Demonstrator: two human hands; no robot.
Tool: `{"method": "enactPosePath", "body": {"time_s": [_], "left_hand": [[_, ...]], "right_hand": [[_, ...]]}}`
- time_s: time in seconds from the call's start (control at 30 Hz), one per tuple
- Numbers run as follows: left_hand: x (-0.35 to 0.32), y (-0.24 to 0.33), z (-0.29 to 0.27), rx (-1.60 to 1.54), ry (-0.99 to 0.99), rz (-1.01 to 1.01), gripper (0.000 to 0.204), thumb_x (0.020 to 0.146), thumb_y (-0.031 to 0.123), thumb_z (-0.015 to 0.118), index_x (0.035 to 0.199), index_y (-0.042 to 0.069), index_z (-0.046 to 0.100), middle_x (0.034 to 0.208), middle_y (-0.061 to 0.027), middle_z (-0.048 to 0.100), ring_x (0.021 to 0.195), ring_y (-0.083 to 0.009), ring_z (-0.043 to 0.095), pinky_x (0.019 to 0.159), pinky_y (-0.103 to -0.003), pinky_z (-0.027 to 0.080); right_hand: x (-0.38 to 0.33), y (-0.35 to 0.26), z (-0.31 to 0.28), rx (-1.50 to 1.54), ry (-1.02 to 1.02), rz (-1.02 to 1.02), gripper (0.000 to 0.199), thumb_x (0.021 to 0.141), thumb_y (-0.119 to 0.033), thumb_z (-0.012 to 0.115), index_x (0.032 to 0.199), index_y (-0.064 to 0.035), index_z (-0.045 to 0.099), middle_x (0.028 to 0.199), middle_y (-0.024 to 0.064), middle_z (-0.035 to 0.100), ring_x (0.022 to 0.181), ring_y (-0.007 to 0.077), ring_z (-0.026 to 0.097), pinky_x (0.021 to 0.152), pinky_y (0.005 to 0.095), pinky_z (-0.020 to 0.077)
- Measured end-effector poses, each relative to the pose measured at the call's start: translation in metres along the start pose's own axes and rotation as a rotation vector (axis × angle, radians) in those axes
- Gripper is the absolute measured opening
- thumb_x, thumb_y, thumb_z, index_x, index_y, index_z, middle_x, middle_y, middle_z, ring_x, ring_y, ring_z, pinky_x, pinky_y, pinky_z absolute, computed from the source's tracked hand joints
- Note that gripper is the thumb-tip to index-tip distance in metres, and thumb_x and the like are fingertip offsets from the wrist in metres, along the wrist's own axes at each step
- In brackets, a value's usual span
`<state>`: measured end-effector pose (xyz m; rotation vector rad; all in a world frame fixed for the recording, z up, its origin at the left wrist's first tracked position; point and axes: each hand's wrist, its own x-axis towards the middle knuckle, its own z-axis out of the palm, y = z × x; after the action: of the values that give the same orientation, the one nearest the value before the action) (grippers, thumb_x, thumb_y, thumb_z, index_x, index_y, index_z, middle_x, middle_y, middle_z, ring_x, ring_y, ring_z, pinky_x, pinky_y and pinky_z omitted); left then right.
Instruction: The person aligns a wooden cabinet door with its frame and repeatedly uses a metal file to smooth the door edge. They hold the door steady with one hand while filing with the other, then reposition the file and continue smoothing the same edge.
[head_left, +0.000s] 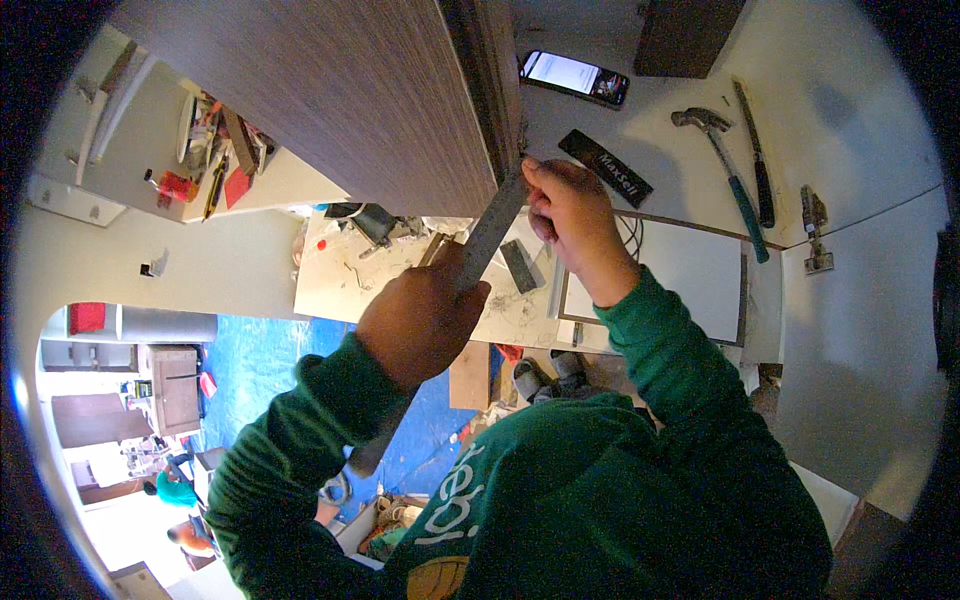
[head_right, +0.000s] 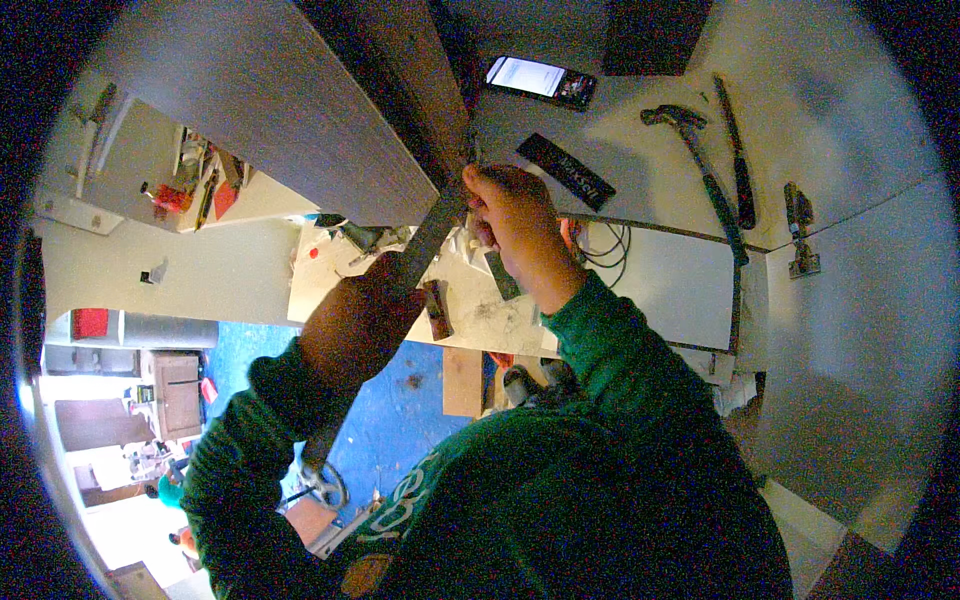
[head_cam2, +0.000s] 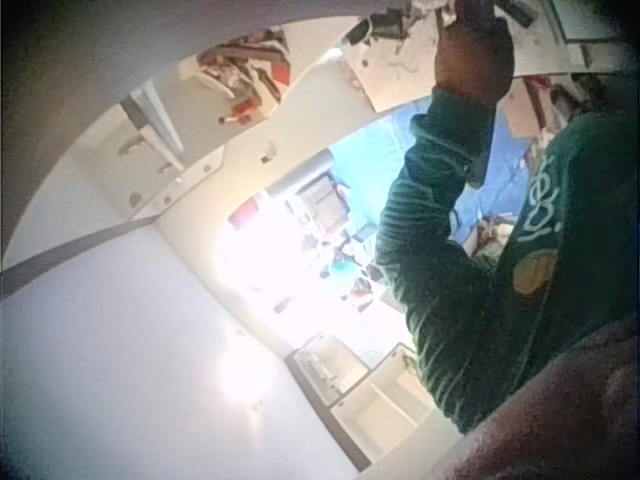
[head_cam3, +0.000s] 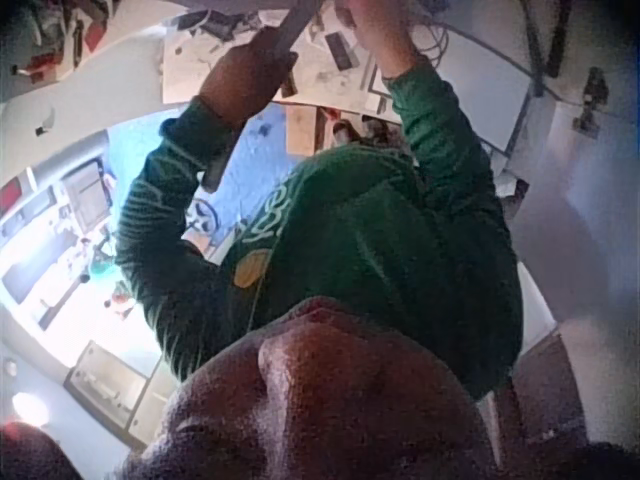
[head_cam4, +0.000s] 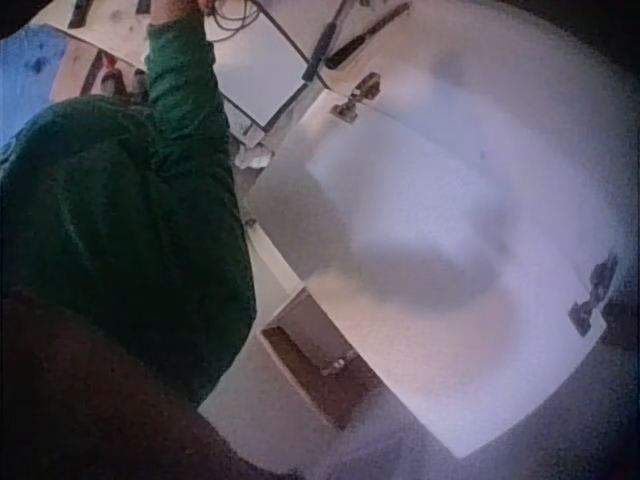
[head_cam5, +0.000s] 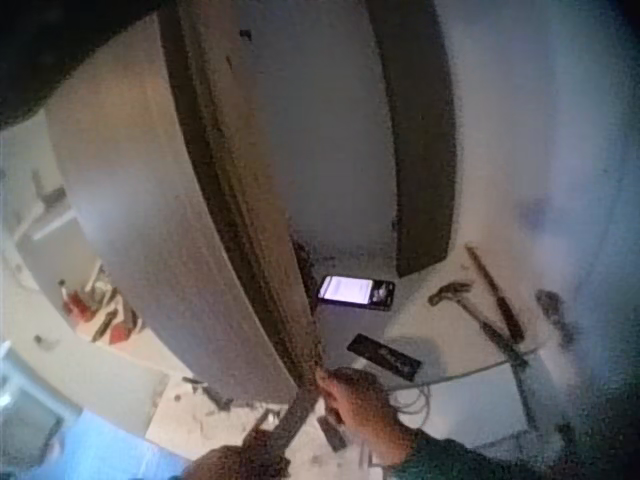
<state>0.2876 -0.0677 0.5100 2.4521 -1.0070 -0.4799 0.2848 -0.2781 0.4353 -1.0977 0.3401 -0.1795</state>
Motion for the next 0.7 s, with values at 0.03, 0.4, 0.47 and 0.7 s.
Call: {"method": "enactPosePath", "body": {"time_s": [0.03,0.4,0.47,0.7], "left_hand": [[0.003,-0.007,0.011,0.029,-0.006,-0.031,0.033,0.095,0.025,0.055,0.113,0.000,0.044,0.071,-0.0286,0.063,0.069,-0.0486,0.064,0.061,-0.057,0.052],[-0.020,-0.078,0.115,-0.015,-0.036,0.004,0.037,0.095,0.029,0.057,0.115,0.000,0.049,0.073,-0.0271,0.064,0.068,-0.0472,0.065,0.059,-0.056,0.052],[-0.041,-0.062,0.106,-0.128,0.023,-0.034,0.040,0.094,0.029,0.059,0.119,-0.001,0.049,0.072,-0.0264,0.064,0.067,-0.0464,0.065,0.057,-0.055,0.051],[-0.086,-0.054,0.100,-0.286,0.159,-0.121,0.044,0.090,0.025,0.067,0.122,-0.002,0.051,0.069,-0.0216,0.064,0.062,-0.0440,0.064,0.054,-0.049,0.050]], "right_hand": [[0.000,0.008,-0.003,0.007,0.017,0.014,0.032,0.092,-0.032,0.067,0.073,-0.0109,0.052,0.056,-0.0027,0.039,0.041,0.0088,0.036,0.038,0.0249,0.0251],[-0.012,0.121,-0.043,-0.352,-0.005,0.116,0.032,0.098,-0.035,0.059,0.079,-0.0101,0.055,0.059,-0.0036,0.045,0.046,0.0076,0.042,0.040,0.0249,0.0314],[-0.051,0.078,-0.030,-0.317,-0.021,0.207,0.033,0.100,-0.034,0.058,0.079,-0.0085,0.056,0.059,-0.0029,0.046,0.046,0.0079,0.043,0.041,0.0252,0.0326],[-0.120,0.076,-0.067,-0.815,-0.637,0.228,0.038,0.101,-0.038,0.055,0.087,-0.0035,0.063,0.068,0.0028,0.058,0.062,0.0103,0.055,0.058,0.0281,0.0444]]}}
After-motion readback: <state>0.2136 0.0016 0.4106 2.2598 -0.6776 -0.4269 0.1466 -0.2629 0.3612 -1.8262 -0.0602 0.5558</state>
